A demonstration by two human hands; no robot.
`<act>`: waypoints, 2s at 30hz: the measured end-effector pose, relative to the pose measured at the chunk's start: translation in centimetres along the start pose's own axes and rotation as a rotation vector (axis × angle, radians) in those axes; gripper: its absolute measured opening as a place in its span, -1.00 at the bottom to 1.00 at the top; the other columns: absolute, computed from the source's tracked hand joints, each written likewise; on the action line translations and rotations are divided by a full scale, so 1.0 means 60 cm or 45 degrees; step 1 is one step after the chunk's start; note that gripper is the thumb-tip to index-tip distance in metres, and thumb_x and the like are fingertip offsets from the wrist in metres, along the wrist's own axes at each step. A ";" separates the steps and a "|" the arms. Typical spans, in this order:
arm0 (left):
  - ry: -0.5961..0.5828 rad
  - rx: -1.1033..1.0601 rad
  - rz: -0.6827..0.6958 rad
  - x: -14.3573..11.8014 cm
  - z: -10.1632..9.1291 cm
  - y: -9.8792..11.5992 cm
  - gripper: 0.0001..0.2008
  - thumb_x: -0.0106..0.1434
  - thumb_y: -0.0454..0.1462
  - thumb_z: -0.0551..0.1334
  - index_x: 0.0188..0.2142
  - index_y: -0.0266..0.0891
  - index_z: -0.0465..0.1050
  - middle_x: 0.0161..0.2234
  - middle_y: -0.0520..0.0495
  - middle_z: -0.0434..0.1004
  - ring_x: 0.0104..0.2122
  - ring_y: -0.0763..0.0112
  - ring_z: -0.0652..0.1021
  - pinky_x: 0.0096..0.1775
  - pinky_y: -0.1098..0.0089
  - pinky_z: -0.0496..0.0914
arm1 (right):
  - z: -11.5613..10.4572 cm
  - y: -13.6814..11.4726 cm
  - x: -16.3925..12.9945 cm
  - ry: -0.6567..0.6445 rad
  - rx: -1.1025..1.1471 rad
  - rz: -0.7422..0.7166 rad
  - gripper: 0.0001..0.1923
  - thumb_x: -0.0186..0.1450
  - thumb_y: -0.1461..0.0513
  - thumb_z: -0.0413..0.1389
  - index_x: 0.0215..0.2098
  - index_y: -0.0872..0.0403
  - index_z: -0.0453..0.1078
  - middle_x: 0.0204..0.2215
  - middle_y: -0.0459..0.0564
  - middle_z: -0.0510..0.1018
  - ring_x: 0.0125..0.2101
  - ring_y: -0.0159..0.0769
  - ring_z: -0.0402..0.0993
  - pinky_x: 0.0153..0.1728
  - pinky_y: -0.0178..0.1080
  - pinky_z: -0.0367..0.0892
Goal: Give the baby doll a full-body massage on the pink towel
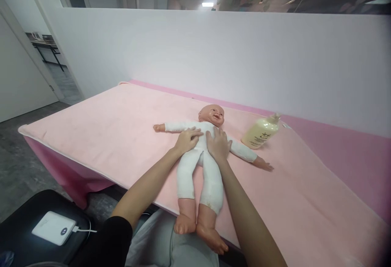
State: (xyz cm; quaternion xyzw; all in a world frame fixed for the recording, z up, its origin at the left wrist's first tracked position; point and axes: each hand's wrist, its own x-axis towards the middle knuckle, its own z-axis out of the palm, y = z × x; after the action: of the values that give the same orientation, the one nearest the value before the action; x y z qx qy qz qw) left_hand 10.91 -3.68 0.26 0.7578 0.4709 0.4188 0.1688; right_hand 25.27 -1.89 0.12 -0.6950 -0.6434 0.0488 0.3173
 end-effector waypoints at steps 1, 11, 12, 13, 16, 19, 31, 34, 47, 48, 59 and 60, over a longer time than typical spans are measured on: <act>-0.116 -0.012 0.103 -0.003 -0.002 0.008 -0.61 0.18 -0.42 0.04 -0.09 -0.18 0.53 0.03 0.00 0.49 0.16 0.41 0.37 0.27 0.24 0.08 | -0.001 0.004 0.003 0.038 0.040 0.079 -0.41 0.33 0.02 -0.19 0.23 0.14 0.17 0.21 0.15 0.20 0.21 -0.11 0.08 0.20 0.03 -0.10; -0.524 0.245 0.165 -0.002 0.008 0.045 -0.52 0.38 -0.13 -0.14 0.24 -0.08 0.14 0.32 0.04 0.01 0.31 0.50 0.04 0.29 0.22 -0.12 | -0.005 0.036 0.017 0.317 0.618 0.489 -0.46 0.26 0.17 -0.29 -0.07 0.16 0.45 -0.07 0.14 0.49 -0.07 -0.17 0.37 -0.07 -0.24 0.18; -0.529 0.291 0.151 0.001 0.009 0.046 -0.50 0.38 -0.10 -0.16 0.27 -0.08 0.08 0.33 0.04 -0.03 0.32 0.48 0.00 0.30 0.19 -0.14 | -0.006 0.036 0.015 0.357 0.685 0.495 -0.47 0.26 0.16 -0.27 -0.10 0.16 0.46 -0.10 0.13 0.51 -0.09 -0.19 0.38 -0.07 -0.25 0.19; -0.533 0.342 0.138 0.005 0.011 0.046 -0.48 0.38 -0.08 -0.17 0.29 -0.10 0.03 0.34 0.04 -0.07 0.33 0.46 -0.03 0.30 0.16 -0.17 | -0.007 0.035 0.012 0.390 0.750 0.489 -0.48 0.24 0.15 -0.24 -0.14 0.17 0.48 -0.13 0.12 0.53 -0.12 -0.20 0.40 -0.07 -0.25 0.20; -0.491 0.504 0.063 0.019 0.020 0.048 -0.44 0.37 -0.05 -0.19 0.31 -0.12 -0.05 0.35 0.01 -0.17 0.34 0.38 -0.08 0.29 0.07 -0.22 | -0.009 0.031 0.001 0.494 0.925 0.416 -0.54 0.19 0.11 -0.14 -0.26 0.19 0.51 -0.27 0.10 0.57 -0.24 -0.22 0.45 -0.11 -0.24 0.26; -0.377 0.628 -0.059 0.036 0.034 0.049 -0.44 0.36 -0.05 -0.20 0.32 -0.08 -0.07 0.36 0.00 -0.20 0.34 0.34 -0.07 0.29 0.00 -0.21 | -0.008 0.026 -0.009 0.590 1.057 0.130 -0.62 0.14 0.10 -0.06 -0.44 0.18 0.50 -0.42 0.06 0.57 -0.33 -0.24 0.47 -0.07 -0.20 0.30; 0.024 0.742 -0.541 0.070 0.047 0.033 -0.44 0.33 -0.22 -0.17 0.28 -0.36 0.06 0.28 -0.18 0.12 0.28 0.17 0.12 0.29 0.06 -0.09 | -0.011 0.003 -0.011 -0.147 0.279 -0.585 -0.51 0.38 0.13 -0.23 0.19 0.03 0.26 0.16 -0.07 0.30 0.23 -0.29 0.12 0.29 -0.05 -0.12; 0.108 0.726 -0.623 0.073 0.048 0.029 -0.45 0.35 -0.22 -0.22 0.23 -0.36 0.18 0.25 -0.19 0.18 0.27 0.19 0.14 0.29 0.11 -0.08 | -0.013 -0.002 -0.009 -0.236 0.007 -0.554 -0.48 0.41 0.08 -0.29 0.27 -0.02 0.12 0.25 -0.11 0.15 0.30 -0.27 -0.07 0.31 0.01 -0.27; 0.159 0.607 -0.827 0.070 0.037 0.022 -0.26 0.30 0.00 -0.19 0.27 -0.54 0.02 0.31 -0.38 -0.06 0.34 0.13 -0.09 0.29 0.00 -0.21 | -0.009 -0.041 0.014 -0.191 -0.185 0.021 -0.34 0.37 -0.04 -0.31 0.35 0.06 -0.09 0.32 0.05 -0.07 0.31 -0.01 -0.22 0.24 0.20 -0.40; 0.169 0.605 -0.824 0.069 0.036 0.019 -0.26 0.29 0.01 -0.19 0.28 -0.52 0.02 0.31 -0.37 -0.08 0.34 0.13 -0.10 0.28 -0.02 -0.21 | -0.008 -0.041 0.015 -0.156 -0.183 0.068 -0.31 0.36 -0.06 -0.29 0.34 0.13 -0.05 0.31 0.12 -0.03 0.29 0.02 -0.18 0.24 0.19 -0.38; 0.240 0.847 -0.725 0.025 0.005 -0.008 -0.25 0.29 0.06 -0.16 0.28 -0.45 0.02 0.31 -0.44 -0.11 0.33 0.02 -0.09 0.27 -0.02 -0.19 | -0.021 0.045 0.040 -0.119 -0.101 0.378 -0.07 0.28 -0.20 -0.27 0.25 0.43 0.06 0.25 0.32 0.07 0.28 0.03 -0.13 0.28 -0.01 -0.34; 0.235 0.863 -0.707 0.023 0.003 -0.010 -0.25 0.30 0.05 -0.15 0.28 -0.46 0.02 0.31 -0.46 -0.10 0.33 0.02 -0.08 0.27 -0.01 -0.18 | -0.020 0.059 0.039 -0.084 -0.103 0.376 -0.09 0.30 -0.18 -0.27 0.25 0.43 0.06 0.24 0.32 0.09 0.28 0.02 -0.11 0.28 -0.04 -0.31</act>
State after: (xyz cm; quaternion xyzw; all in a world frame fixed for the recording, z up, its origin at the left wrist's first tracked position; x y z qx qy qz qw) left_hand 11.01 -2.18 0.41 0.5746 0.7803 0.2456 -0.0259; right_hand 29.27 -0.06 0.10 -0.7923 -0.5457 0.0916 0.2571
